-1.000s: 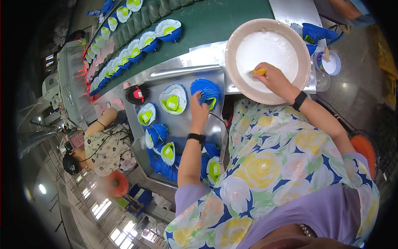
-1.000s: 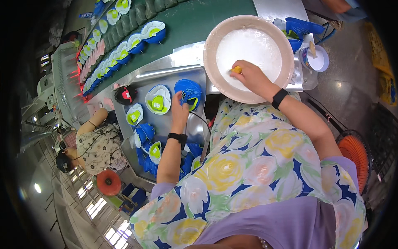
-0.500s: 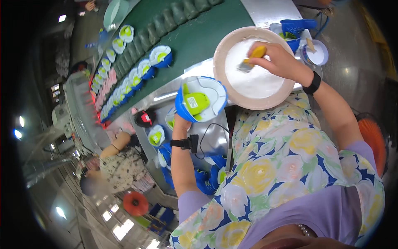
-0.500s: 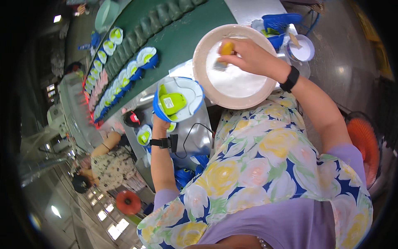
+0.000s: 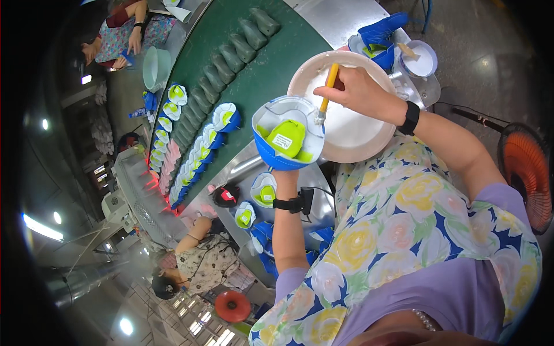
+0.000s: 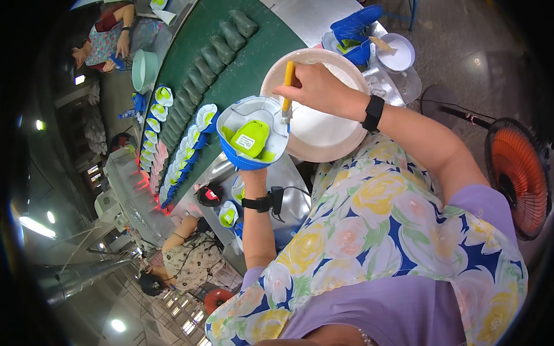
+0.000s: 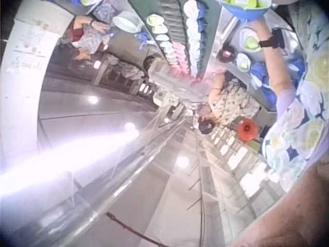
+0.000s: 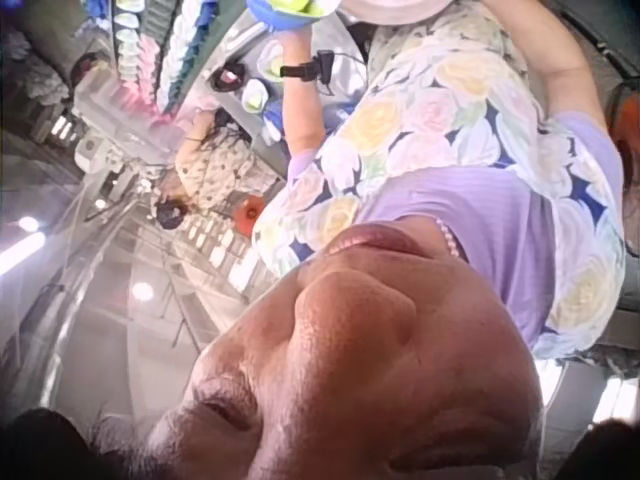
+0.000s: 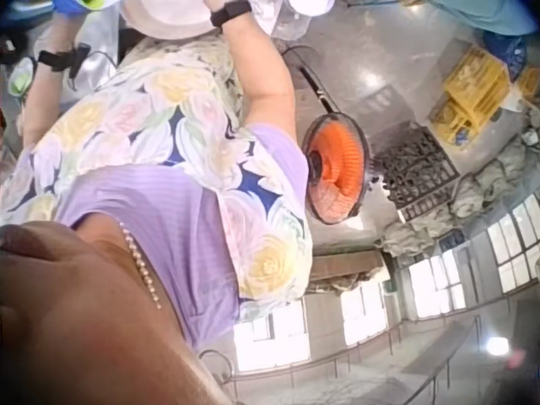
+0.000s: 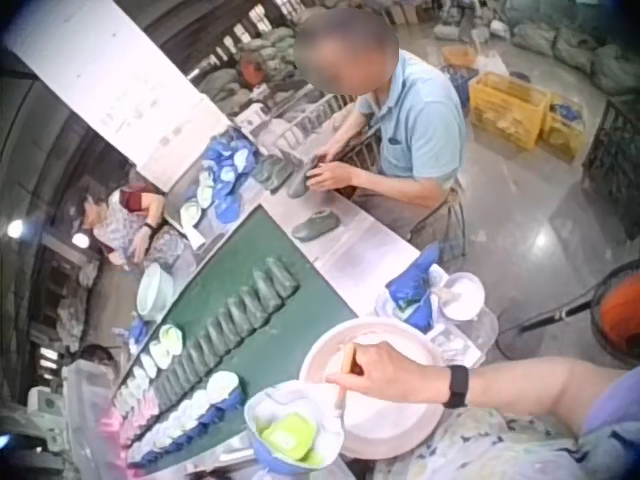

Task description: The person picks up blue shoe molds from a conveyor belt, applies white paint to the interior using a brush, and places them back on the belt. The process is continuous and repetitive, with other workers visible in the background.

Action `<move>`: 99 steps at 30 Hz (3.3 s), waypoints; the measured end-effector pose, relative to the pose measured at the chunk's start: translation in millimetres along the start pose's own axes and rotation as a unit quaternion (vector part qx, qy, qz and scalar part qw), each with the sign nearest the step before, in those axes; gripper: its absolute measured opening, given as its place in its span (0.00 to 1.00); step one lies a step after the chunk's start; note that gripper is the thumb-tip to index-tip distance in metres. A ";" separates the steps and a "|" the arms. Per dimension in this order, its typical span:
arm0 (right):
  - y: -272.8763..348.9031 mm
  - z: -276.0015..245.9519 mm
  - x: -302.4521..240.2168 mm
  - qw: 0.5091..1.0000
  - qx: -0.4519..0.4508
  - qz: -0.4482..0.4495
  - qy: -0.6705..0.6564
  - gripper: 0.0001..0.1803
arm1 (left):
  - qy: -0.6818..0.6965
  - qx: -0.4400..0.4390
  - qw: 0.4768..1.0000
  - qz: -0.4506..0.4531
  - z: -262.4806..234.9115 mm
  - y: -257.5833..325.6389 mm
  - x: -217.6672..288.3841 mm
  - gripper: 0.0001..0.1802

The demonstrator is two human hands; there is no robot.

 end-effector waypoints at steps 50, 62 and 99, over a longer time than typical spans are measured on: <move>-18.2 -5.9 20.9 0.999 0.006 0.037 -0.032 0.15 | 0.152 0.113 0.966 -0.174 -41.7 -60.1 -22.0 0.21; 15.9 35.6 75.1 0.970 -0.062 0.229 -0.063 0.08 | -0.078 0.219 0.962 -0.145 -242.6 -245.7 -142.8 0.33; 26.3 71.8 49.3 0.956 -0.210 -0.159 0.126 0.11 | -0.314 0.080 0.945 0.034 -159.2 34.7 -44.5 0.20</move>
Point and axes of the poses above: each hand's wrist, its own y-axis away from the middle knuckle, its own z-axis out of the palm, x = y × z, the point moved 7 cm from there along -y, towards the middle knuckle, and after that the axes turned 2 degrees about x, right-handed, at the moved point
